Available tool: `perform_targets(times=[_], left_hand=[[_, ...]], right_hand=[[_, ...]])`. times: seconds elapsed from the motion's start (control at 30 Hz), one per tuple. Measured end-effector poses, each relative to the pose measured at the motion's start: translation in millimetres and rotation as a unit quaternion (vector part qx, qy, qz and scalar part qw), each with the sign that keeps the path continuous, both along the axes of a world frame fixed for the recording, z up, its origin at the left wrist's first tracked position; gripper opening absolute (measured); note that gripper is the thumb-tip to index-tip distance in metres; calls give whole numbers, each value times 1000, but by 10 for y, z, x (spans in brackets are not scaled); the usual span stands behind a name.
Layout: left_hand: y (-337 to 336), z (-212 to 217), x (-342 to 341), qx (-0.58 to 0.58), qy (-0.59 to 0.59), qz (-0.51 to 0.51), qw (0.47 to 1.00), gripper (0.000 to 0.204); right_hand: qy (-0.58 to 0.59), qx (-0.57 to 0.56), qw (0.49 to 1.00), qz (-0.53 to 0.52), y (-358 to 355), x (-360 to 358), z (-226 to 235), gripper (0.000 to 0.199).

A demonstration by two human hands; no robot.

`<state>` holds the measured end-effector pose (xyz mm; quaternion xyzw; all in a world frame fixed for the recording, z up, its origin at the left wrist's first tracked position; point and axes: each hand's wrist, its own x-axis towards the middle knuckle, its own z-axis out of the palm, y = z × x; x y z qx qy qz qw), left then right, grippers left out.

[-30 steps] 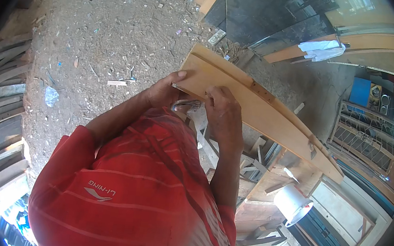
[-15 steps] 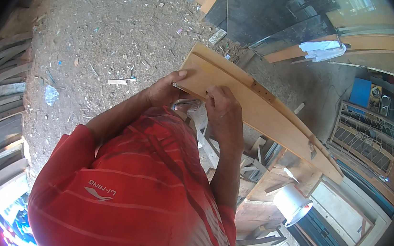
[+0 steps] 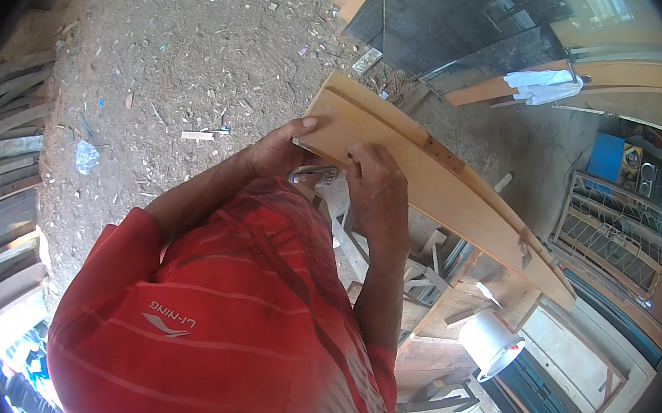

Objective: The person applies glue from a bottle into a pre-drilled hole and along the edge of a wooden plank, then spreads the glue using a putty knife.

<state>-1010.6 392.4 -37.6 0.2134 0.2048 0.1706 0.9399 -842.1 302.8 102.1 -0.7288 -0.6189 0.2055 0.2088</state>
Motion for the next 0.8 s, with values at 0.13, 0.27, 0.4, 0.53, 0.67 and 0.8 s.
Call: perform_targets(times=[0.13,0.27,0.4,0.53,0.67,0.8], left_hand=[[-7,5,-4,-4,5,6,1000,74],[-11,26,-4,4,13,9,1000,74],[-4,11,-10,-3,11,0,1000,75],[-2,5,-1,0,4,1,1000,76],[-1,-18,3,5,-2,-3,1000,76],[-6,37,3,16,15,6,1000,76]], right_hand=[[1,4,1000,4,10,-12,9,13],[-5,14,1000,7,-2,5,-19,14],[-2,9,1000,6,5,-1,-21,15],[-6,2,1000,3,3,-11,2,17],[-17,12,1000,-3,-6,-17,-22,18],[29,20,999,-33,-69,-37,2,17]])
